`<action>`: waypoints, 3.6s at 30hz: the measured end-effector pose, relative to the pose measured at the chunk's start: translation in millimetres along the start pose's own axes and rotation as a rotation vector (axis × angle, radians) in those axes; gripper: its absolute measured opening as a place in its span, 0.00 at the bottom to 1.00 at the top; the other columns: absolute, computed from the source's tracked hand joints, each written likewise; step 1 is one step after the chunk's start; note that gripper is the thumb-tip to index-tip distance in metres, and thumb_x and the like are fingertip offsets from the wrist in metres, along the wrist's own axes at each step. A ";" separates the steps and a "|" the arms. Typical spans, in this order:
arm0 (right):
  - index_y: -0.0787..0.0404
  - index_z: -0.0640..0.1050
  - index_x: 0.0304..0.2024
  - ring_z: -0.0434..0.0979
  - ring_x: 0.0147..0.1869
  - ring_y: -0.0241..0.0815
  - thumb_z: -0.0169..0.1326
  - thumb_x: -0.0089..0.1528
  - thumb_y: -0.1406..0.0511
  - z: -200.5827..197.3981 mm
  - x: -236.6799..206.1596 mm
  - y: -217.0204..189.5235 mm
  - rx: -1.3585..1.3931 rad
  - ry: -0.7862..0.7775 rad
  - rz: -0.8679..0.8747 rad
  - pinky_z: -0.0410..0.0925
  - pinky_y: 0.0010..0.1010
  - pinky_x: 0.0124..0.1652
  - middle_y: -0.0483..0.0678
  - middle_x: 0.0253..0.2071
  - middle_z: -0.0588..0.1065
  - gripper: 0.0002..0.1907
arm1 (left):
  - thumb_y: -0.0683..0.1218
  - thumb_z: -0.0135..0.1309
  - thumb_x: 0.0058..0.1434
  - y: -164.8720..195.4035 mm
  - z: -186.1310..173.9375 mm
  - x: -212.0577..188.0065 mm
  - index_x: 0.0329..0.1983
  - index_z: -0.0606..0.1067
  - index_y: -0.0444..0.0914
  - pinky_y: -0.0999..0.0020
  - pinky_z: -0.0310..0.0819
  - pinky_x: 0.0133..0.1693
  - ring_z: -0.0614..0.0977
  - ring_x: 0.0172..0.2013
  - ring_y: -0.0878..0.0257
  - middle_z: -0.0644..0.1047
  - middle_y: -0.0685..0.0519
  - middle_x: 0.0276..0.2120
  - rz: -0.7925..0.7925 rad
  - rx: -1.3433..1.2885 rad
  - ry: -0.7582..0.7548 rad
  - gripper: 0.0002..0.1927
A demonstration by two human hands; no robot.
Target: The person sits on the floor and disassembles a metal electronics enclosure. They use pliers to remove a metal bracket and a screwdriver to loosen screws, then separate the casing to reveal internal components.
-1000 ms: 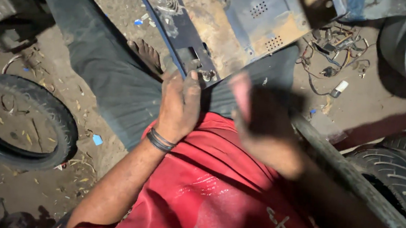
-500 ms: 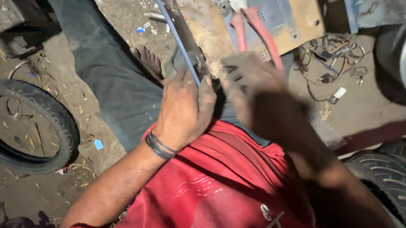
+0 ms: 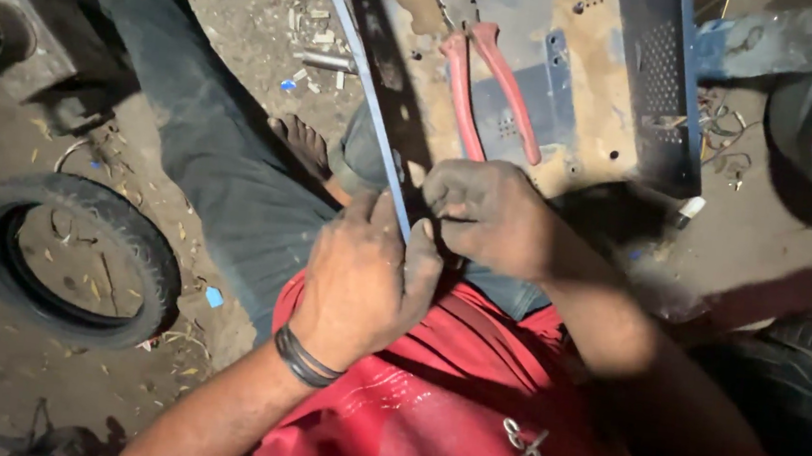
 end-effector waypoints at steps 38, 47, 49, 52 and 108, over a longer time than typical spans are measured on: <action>0.63 0.81 0.45 0.78 0.44 0.39 0.57 0.55 0.69 -12.3 9.2 -8.6 -0.210 0.174 -0.246 0.72 0.32 0.46 0.46 0.37 0.80 0.15 | 0.39 0.59 0.69 25.3 -38.4 -2.0 0.54 0.75 0.35 0.53 0.69 0.58 0.80 0.51 0.48 0.79 0.46 0.49 0.451 0.100 0.300 0.12; 0.63 0.78 0.36 0.74 0.29 0.38 0.54 0.69 0.49 -81.5 -101.3 43.5 0.457 0.636 -0.118 0.64 0.29 0.27 0.51 0.32 0.77 0.23 | 0.46 0.56 0.74 31.3 -10.7 10.2 0.72 0.64 0.34 0.53 0.52 0.74 0.62 0.73 0.50 0.65 0.41 0.69 0.327 -0.038 0.403 0.27; 0.62 0.80 0.32 0.77 0.30 0.40 0.57 0.65 0.49 -112.6 -126.8 38.0 -0.141 0.751 0.065 0.68 0.31 0.31 0.52 0.29 0.79 0.22 | 0.49 0.55 0.75 6.3 -5.7 9.4 0.76 0.57 0.33 0.56 0.51 0.75 0.60 0.74 0.51 0.60 0.40 0.72 0.159 -0.284 0.415 0.33; 0.61 0.81 0.31 0.78 0.35 0.49 0.65 0.55 0.54 -142.5 -135.6 13.8 -0.997 0.623 0.108 0.70 0.37 0.36 0.54 0.29 0.78 0.16 | 0.50 0.54 0.75 -20.1 1.1 12.5 0.76 0.52 0.28 0.57 0.44 0.78 0.55 0.79 0.48 0.57 0.39 0.75 0.017 -0.470 0.398 0.36; 0.63 0.79 0.43 0.78 0.41 0.37 0.55 0.65 0.69 -79.0 -117.5 -129.4 -0.651 1.211 -0.724 0.75 0.31 0.44 0.46 0.40 0.77 0.05 | 0.54 0.59 0.66 -91.2 29.9 39.4 0.76 0.58 0.28 0.60 0.63 0.67 0.71 0.68 0.53 0.69 0.41 0.67 0.103 -0.708 0.234 0.43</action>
Point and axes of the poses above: each hand's wrist, its own x-axis towards the middle knuckle, its own z-axis out of the palm, y = z × x, the point moved 7 cm from there along x, towards the middle knuckle
